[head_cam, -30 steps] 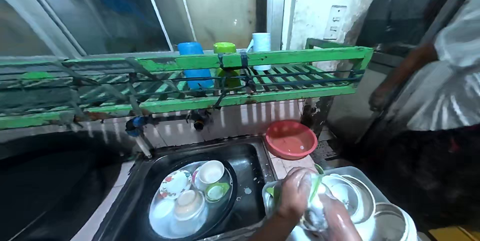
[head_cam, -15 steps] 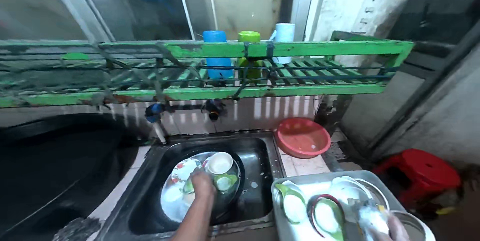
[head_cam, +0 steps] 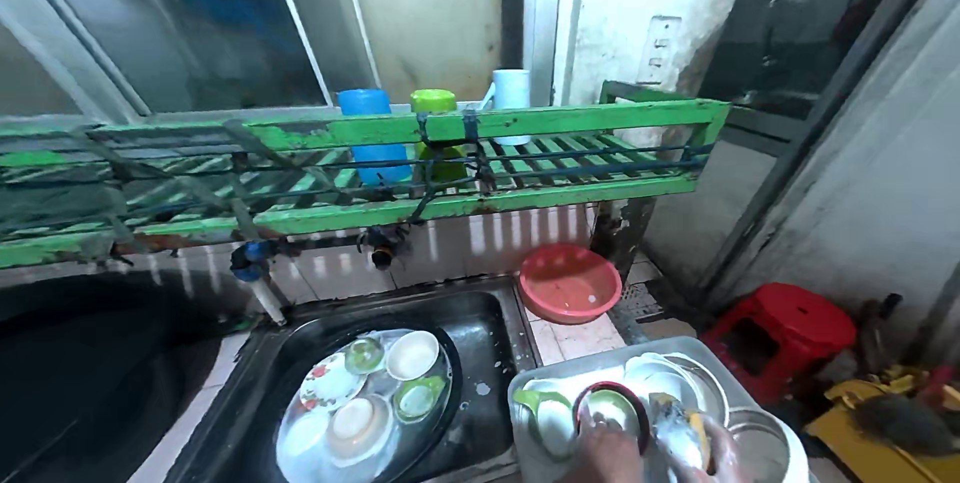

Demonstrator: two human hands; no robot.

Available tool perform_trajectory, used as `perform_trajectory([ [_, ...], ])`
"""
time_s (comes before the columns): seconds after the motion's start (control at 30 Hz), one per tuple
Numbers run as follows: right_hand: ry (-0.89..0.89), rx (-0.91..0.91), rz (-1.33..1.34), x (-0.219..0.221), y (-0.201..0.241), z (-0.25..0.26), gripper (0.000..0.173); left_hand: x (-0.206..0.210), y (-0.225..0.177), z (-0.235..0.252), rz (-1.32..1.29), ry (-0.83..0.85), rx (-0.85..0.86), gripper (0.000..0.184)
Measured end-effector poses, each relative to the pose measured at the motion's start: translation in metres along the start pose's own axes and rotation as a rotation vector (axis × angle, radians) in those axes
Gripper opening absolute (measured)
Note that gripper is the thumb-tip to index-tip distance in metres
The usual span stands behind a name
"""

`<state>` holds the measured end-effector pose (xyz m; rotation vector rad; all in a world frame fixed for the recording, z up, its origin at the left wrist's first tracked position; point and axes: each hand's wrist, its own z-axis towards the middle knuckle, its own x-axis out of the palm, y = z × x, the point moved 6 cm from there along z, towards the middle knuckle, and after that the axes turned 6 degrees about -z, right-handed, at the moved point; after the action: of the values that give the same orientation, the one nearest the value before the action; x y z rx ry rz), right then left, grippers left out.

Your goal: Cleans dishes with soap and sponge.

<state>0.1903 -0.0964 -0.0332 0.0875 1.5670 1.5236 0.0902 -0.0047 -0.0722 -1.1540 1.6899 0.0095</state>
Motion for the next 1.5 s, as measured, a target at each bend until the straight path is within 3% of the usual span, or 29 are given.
perform_trajectory([
  [0.13, 0.029, 0.027, -0.021, 0.0, 0.002, -0.001, 0.066, 0.011, 0.008, -0.017, 0.134, 0.135, 0.173, 0.034],
  [0.23, 0.036, 0.071, -0.004, 0.0, 0.001, 0.001, 0.068, -0.006, 0.02, -0.021, -0.002, 0.128, 0.231, 0.032],
  [0.37, -0.037, 0.193, 0.143, 0.006, -0.003, 0.008, 0.068, -0.038, 0.035, -0.021, -0.728, -0.039, -0.034, 0.042],
  [0.43, 0.016, 0.056, 0.107, 0.015, 0.028, 0.001, 0.068, -0.039, 0.027, -0.034, -1.013, -0.151, -0.063, 0.044],
  [0.5, 0.103, -0.123, 0.025, 0.026, 0.055, -0.003, 0.068, -0.041, 0.007, -0.059, -0.965, -0.256, 0.018, 0.046],
  [0.67, 0.264, 0.384, 0.236, 0.027, 0.032, 0.048, 0.042, -0.048, -0.015, -0.082, -0.596, -0.29, 0.214, 0.036],
  [0.73, 0.235, 0.326, 0.183, 0.028, 0.042, 0.045, 0.046, -0.053, -0.011, -0.084, -0.582, -0.364, 0.259, 0.034],
  [0.83, 0.165, -0.026, 0.024, 0.033, 0.077, 0.013, 0.071, -0.066, 0.002, -0.08, -0.586, -0.368, 0.26, 0.03],
  [0.9, 0.147, 0.061, 0.219, 0.034, 0.066, 0.008, 0.068, -0.07, 0.004, -0.08, -0.519, -0.243, 0.308, 0.029],
  [0.93, 0.172, 0.185, 0.384, 0.034, 0.051, 0.014, 0.055, -0.07, 0.003, -0.082, -0.539, -0.211, 0.358, 0.029],
  [0.97, 0.21, 0.309, 0.568, 0.033, 0.039, 0.02, 0.037, -0.071, 0.002, -0.085, -0.619, -0.236, 0.429, 0.028],
  [1.03, 0.27, 0.465, 0.895, 0.035, 0.04, 0.02, 0.034, -0.076, 0.0, -0.092, -0.862, -0.407, 0.545, 0.028],
  [1.1, 0.082, 0.504, 0.89, 0.038, 0.052, 0.002, 0.03, -0.082, -0.001, -0.093, -0.951, -0.603, 0.513, 0.032],
  [1.17, -0.089, 0.505, 0.863, 0.045, 0.059, -0.012, 0.028, -0.083, -0.007, -0.092, -0.79, -0.795, 0.525, 0.033],
  [1.23, -0.082, 0.442, 0.887, 0.042, 0.046, -0.003, 0.031, -0.074, -0.019, -0.097, -0.522, -0.851, 0.617, 0.029],
  [1.3, 0.123, 0.397, 0.996, 0.035, 0.033, 0.012, 0.036, -0.059, -0.027, -0.103, -0.331, -0.877, 0.748, 0.021],
  [1.37, 0.22, 0.466, 1.06, 0.036, 0.031, 0.012, 0.039, -0.053, -0.026, -0.103, -0.297, -0.864, 0.822, 0.02],
  [1.5, 0.084, 0.468, 0.953, 0.045, 0.041, -0.003, 0.034, -0.075, -0.004, -0.089, -0.413, -0.903, 0.701, 0.023],
])
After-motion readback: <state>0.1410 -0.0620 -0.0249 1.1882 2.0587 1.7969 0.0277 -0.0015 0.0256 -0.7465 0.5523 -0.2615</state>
